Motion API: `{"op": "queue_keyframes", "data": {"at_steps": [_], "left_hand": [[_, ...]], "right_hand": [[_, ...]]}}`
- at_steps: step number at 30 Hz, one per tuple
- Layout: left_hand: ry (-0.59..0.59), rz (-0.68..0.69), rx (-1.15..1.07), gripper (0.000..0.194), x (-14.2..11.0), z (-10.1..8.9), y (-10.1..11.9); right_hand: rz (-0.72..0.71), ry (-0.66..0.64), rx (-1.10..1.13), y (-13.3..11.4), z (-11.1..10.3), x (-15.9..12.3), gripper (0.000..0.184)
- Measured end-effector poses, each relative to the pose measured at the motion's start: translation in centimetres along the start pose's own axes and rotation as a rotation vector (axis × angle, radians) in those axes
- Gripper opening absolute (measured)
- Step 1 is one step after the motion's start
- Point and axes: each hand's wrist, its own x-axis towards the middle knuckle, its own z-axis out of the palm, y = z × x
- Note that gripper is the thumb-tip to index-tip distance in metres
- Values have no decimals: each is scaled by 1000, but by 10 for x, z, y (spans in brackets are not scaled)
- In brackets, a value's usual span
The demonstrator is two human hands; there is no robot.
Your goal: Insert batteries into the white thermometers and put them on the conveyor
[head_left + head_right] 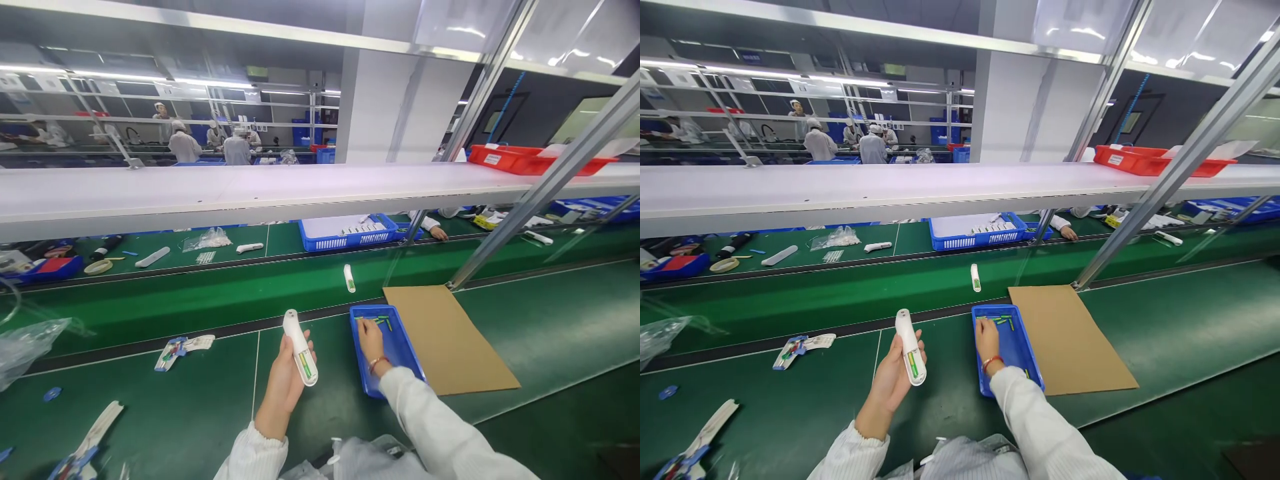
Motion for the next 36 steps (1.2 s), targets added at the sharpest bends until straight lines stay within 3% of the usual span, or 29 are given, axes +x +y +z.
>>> {"op": "queue_keyframes", "data": {"at_steps": [3,6,11,17,21,27,31,36], "left_hand": [[31,-19,-15,32,-3,-1,2],[36,-32,-11,34,-6,-2,2],[51,-5,5,38,-2,-9,5],[76,-7,-12,38,4,-12,10],[38,-22,-18,36,7,-2,8],[-24,-65,-49,35,6,24,1],[-12,-145,-106,35,2,31,2],[-4,-152,-123,35,-6,29,8]], "right_hand": [[138,-77,-76,39,11,39,19],[225,-145,-113,56,25,56,23],[280,-198,-76,55,40,61,25],[116,-163,168,49,21,37,15],[-35,-145,376,27,-3,9,21],[-281,-221,851,-39,-46,-35,36],[-473,-200,754,-73,-60,-61,19],[-672,-140,585,-86,-50,-75,11]]}}
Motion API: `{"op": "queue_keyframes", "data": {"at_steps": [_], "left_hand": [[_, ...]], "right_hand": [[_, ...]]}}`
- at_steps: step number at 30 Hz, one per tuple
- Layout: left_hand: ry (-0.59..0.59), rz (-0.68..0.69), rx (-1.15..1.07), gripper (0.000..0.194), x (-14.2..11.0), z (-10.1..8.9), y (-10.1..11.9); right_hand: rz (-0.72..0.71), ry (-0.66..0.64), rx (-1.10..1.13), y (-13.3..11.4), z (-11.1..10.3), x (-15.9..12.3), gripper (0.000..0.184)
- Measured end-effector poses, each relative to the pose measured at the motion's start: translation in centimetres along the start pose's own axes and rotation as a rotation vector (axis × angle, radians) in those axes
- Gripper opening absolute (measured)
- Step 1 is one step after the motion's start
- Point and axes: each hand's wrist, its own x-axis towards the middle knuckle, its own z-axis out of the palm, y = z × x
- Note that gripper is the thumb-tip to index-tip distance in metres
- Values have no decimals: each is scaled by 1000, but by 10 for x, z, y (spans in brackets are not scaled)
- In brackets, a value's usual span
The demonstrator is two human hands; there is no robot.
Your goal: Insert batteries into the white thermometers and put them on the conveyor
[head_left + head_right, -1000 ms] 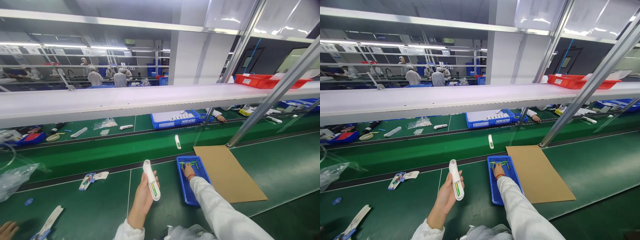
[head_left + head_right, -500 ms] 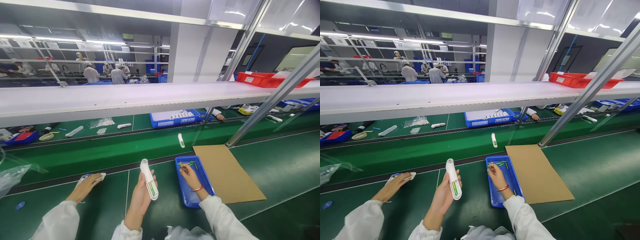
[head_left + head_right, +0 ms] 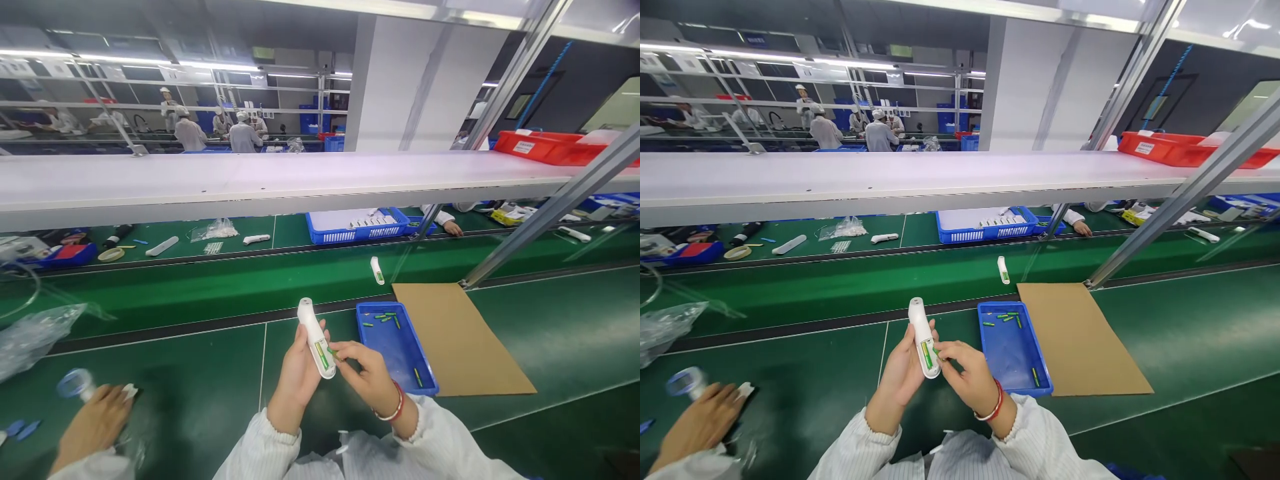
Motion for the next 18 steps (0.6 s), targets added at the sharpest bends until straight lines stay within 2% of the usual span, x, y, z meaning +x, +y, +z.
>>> {"op": "queue_keyframes", "data": {"at_steps": [6,14,18], "left_hand": [[0,128,4,29,-8,-2,2],[-22,174,58,34,-11,-3,-5],[-29,158,81,36,-13,-2,-6]], "right_hand": [[-85,-159,-153,-7,3,2,18],[-112,-170,-216,-15,2,4,18],[-75,-190,-204,-16,-2,1,15]]}}
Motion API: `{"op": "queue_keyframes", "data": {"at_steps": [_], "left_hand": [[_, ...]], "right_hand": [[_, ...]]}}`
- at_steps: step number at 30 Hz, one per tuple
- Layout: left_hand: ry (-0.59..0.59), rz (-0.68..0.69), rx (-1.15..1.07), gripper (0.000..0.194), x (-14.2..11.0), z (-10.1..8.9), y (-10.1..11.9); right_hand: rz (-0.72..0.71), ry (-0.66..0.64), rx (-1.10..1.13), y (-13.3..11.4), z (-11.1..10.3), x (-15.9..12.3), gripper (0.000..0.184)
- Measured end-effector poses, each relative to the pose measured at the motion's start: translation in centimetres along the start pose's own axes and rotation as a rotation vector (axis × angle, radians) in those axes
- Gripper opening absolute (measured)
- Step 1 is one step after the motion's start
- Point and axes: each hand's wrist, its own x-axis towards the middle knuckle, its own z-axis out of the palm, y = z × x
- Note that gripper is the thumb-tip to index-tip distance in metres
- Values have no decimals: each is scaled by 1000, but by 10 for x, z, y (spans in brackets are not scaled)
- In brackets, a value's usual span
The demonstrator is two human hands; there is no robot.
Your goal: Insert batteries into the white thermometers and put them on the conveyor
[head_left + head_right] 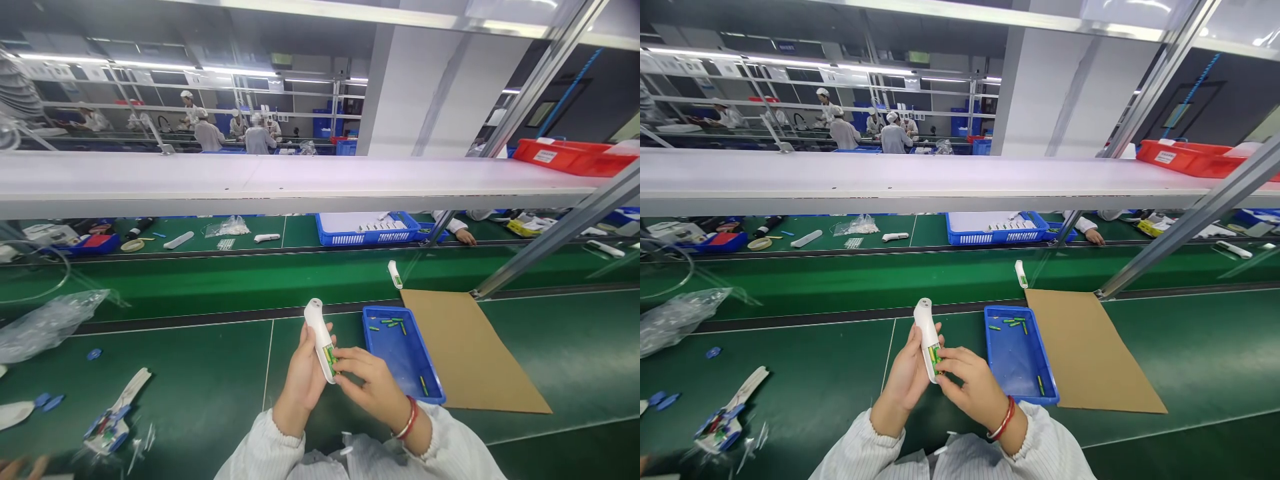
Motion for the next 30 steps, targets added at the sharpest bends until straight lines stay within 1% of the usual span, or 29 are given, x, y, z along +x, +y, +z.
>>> {"op": "queue_keyframes", "data": {"at_steps": [3,5,7,10,13,15,18,22,26,29,30], "left_hand": [[-33,-9,13,33,-1,3,1],[-48,-35,20,29,-2,5,0],[-68,-70,24,28,-3,5,-4],[-102,-101,1,28,-4,2,-13],[-100,-130,-58,26,0,-4,-21],[-98,-153,-80,26,4,-8,-23],[-94,-158,-75,27,8,-11,-22],[-100,-117,-14,27,10,-12,-22],[-146,-71,77,29,11,-12,-20],[-188,-49,114,30,13,-12,-18],[-192,-46,119,30,14,-13,-17]], "right_hand": [[70,12,88,0,0,-1,12],[156,44,198,2,2,-1,8],[257,103,312,5,4,1,4],[392,189,389,13,9,6,9],[490,174,450,20,12,11,9],[529,162,508,23,14,13,9],[551,172,534,25,16,13,8],[544,169,528,26,17,13,8],[522,171,528,29,16,11,10],[469,111,581,33,13,8,10],[445,74,613,35,12,7,14]]}}
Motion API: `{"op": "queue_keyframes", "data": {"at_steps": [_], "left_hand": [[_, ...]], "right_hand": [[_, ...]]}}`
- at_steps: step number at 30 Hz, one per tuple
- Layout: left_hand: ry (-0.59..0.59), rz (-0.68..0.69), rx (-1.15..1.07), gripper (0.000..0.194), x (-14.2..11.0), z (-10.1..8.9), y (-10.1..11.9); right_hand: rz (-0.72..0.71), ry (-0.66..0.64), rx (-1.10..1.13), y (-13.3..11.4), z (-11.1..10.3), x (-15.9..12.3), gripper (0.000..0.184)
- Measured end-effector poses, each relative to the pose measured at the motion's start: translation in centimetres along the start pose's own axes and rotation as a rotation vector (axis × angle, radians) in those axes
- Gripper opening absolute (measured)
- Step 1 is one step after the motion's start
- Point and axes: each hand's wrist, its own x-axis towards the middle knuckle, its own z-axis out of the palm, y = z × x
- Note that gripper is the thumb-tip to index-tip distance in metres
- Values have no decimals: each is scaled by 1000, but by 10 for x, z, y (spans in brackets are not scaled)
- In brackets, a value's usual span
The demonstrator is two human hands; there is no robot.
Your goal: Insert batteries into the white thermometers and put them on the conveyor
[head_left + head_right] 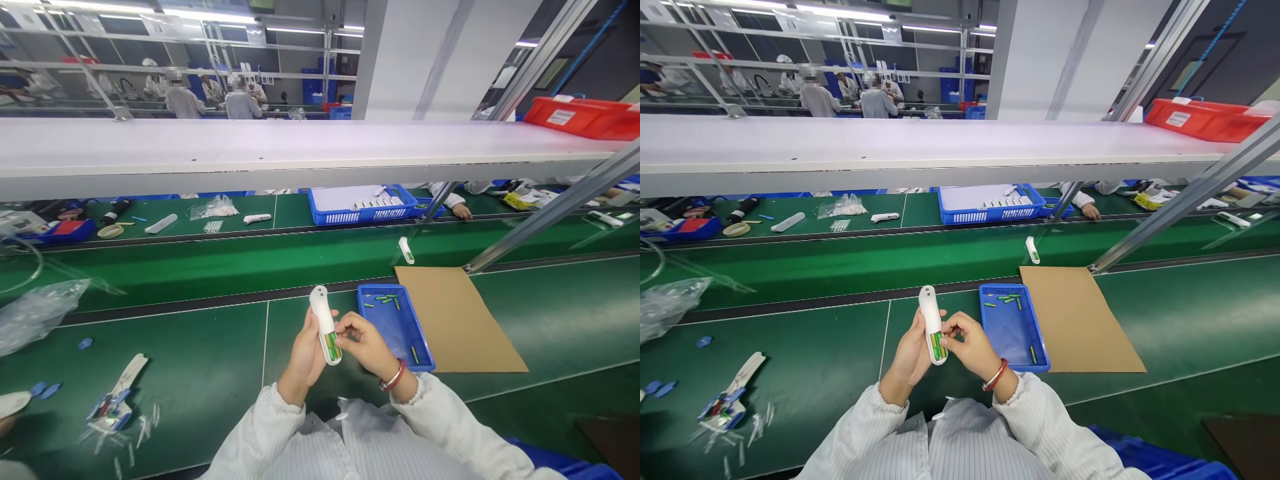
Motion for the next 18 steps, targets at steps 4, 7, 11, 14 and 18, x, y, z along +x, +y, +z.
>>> {"op": "queue_keyframes", "data": {"at_steps": [4,7,11,14,18], "left_hand": [[29,-9,9,31,5,-3,1],[40,-40,-14,33,12,-7,-4],[96,-107,-61,34,33,-20,-15],[226,-284,116,36,64,-38,-21],[388,-323,452,13,123,-70,-11]], "right_hand": [[10,-70,15,4,-4,-1,27],[55,-32,7,8,-3,1,24],[97,12,-27,21,-1,9,26],[185,171,-27,37,-4,9,34],[357,302,-75,62,-25,-9,42]]}}
